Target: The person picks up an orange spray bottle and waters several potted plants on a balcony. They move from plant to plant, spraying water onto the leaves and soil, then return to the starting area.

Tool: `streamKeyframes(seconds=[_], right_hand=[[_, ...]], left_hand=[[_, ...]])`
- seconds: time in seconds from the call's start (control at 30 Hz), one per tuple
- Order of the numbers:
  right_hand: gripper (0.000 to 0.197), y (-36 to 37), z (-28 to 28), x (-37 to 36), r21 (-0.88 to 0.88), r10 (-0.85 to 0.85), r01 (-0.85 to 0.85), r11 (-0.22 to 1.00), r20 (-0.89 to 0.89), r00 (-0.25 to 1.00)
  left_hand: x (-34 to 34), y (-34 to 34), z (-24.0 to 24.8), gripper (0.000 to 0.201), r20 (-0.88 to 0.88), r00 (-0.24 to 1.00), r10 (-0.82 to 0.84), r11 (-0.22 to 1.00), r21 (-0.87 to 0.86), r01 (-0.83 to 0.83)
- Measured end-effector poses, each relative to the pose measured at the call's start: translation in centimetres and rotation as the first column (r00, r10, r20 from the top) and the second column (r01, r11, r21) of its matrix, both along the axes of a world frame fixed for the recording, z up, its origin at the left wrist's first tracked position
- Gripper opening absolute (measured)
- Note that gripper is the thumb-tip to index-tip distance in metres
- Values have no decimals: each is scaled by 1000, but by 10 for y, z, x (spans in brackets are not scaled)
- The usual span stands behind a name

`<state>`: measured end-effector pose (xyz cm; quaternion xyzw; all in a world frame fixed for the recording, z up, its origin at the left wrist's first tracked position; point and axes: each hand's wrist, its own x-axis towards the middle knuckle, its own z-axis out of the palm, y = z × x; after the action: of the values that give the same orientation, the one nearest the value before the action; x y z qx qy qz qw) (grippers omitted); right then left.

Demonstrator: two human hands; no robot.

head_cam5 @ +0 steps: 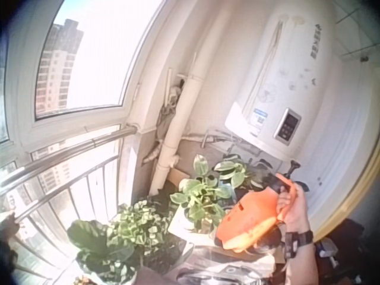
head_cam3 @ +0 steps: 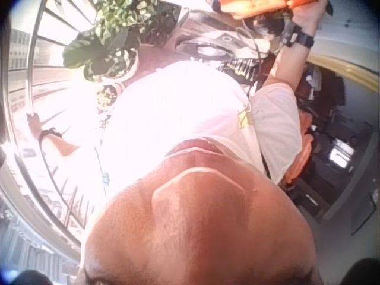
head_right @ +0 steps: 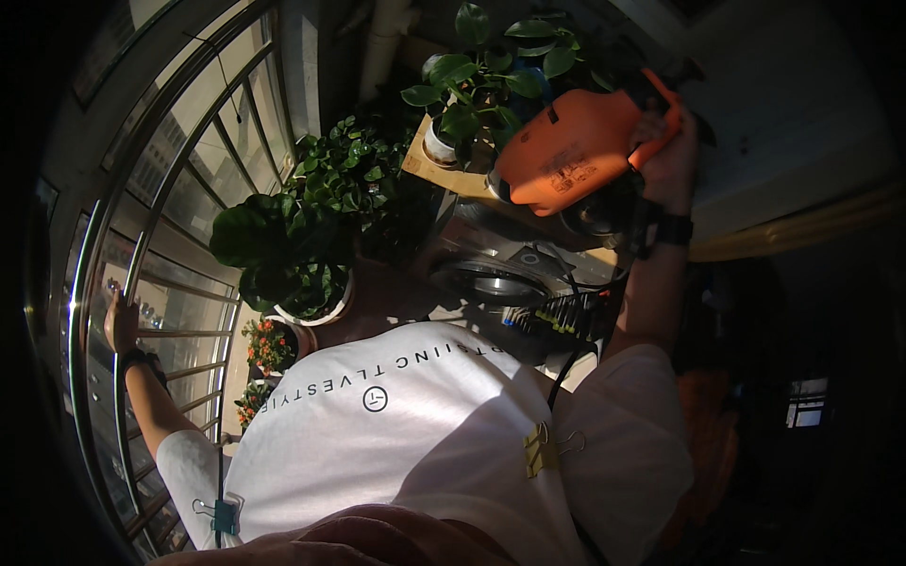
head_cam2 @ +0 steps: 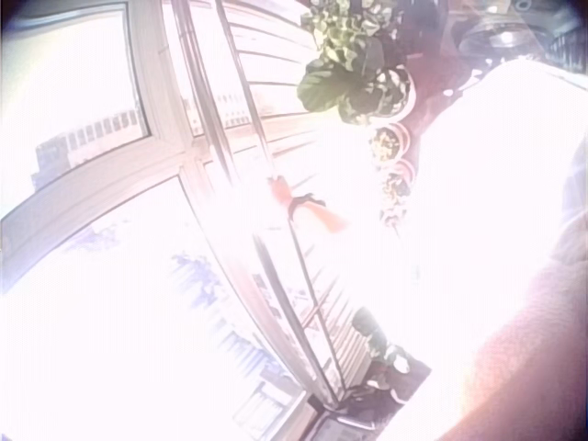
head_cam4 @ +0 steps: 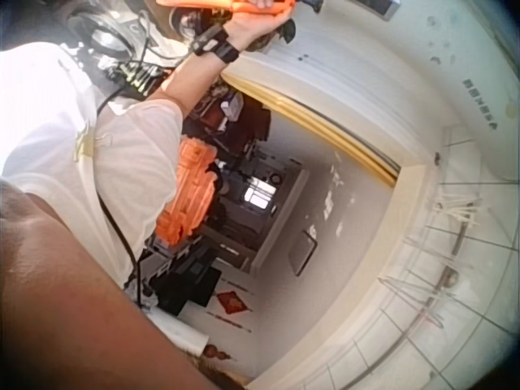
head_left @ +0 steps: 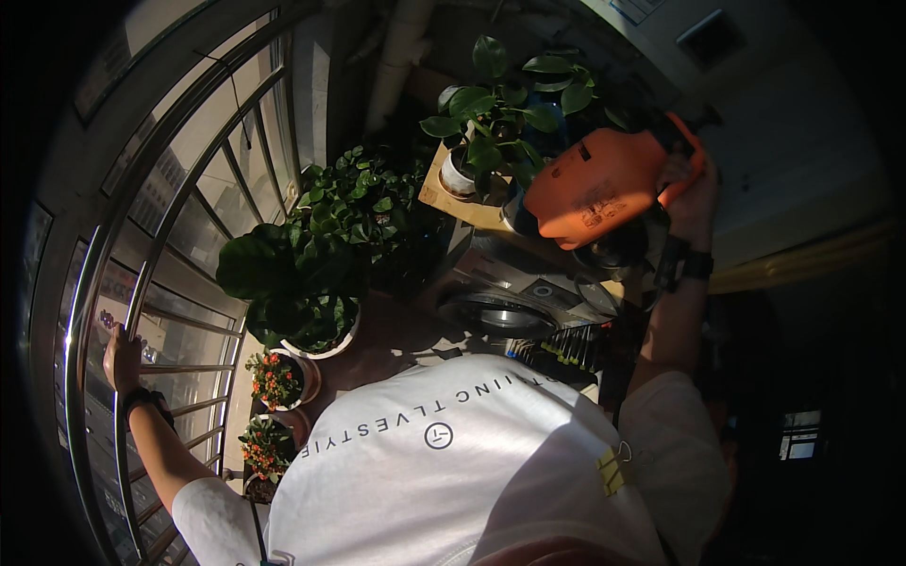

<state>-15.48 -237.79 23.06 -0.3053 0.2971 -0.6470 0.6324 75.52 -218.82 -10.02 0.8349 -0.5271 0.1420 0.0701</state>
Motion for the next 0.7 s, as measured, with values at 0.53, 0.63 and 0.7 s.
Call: streamKeyframes(seconds=[0.53,0.63,0.7], right_hand=[[43,-40,-26,65,102,196,-197,975,17,980],[41,-37,-28,70,109,224,-227,968,38,974],[41,-32,-31,73,110,238,-243,964,56,970]], left_hand=[[-1,3,4,43,-55,998,-11,1000,-11,11],[-2,2,4,42,-69,998,-5,1000,-1,5],[-2,2,3,40,-54,998,-12,1000,-8,11]])
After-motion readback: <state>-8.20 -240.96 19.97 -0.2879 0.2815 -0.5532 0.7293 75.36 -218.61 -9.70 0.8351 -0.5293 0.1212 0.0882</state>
